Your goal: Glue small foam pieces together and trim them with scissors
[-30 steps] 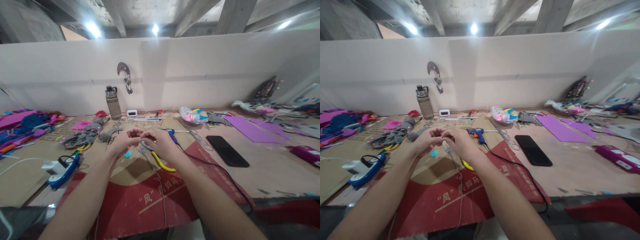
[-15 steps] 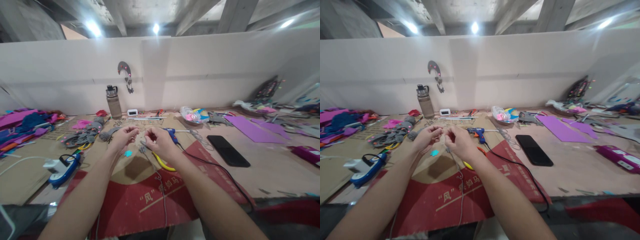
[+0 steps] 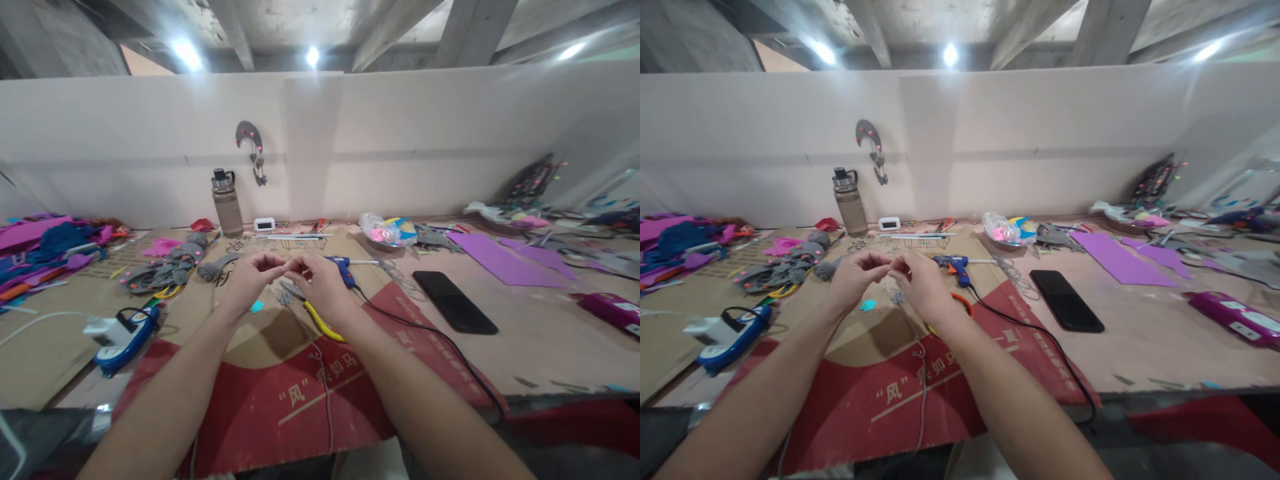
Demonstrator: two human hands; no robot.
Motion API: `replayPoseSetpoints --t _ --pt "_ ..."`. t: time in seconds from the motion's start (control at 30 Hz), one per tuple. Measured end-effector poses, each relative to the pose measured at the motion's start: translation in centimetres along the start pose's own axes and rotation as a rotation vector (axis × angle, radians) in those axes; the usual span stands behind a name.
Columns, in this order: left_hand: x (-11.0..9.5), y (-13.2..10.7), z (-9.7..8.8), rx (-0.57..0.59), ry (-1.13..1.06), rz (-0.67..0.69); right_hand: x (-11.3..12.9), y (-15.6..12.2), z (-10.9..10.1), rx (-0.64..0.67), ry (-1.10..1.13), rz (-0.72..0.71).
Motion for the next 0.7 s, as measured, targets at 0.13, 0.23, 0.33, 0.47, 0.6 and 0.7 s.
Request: replayPoseSetpoints --t 0.13,0.23,0.33,0.47,0.6,0.7 --pt "-1.5 -0.7 -0.4 -0.087 0.149 0.136 -0.8 0.0 0.1 -0.021 -0.042 0.036" --pt "-2.5 -1.2 -0.7 -0.142 0.25 0.277 -1.1 0.1 0.2 -0.013 -0.049 0.067" --pt "-1.8 -1.0 -0.6 -0.141 0.166 0.205 -0.6 0.0 0.1 0.022 0.009 0.067" --pt "0.5 -0.5 0.5 -0.065 -0.211 -0.058 -0.2 -0.1 0.1 0.054 0.134 0.1" --pt "2.0 -0.2 1.5 0.03 -0.519 -0.252 -0.3 -0.3 0.6 0.091 0.289 0.154" --pt "2.5 0.2 1.1 0.036 -0.624 -0.322 -0.6 -0.5 1.3 0.133 0.414 0.19"
Point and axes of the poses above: each hand's wrist, its own y-axis towards the middle knuckle, its own z-axis out of the palm, x = y × z, the point moved 7 cm from there along y, towards the middle knuckle, and after that the axes turned 11 degrees about -x, right-handed, at the moved point
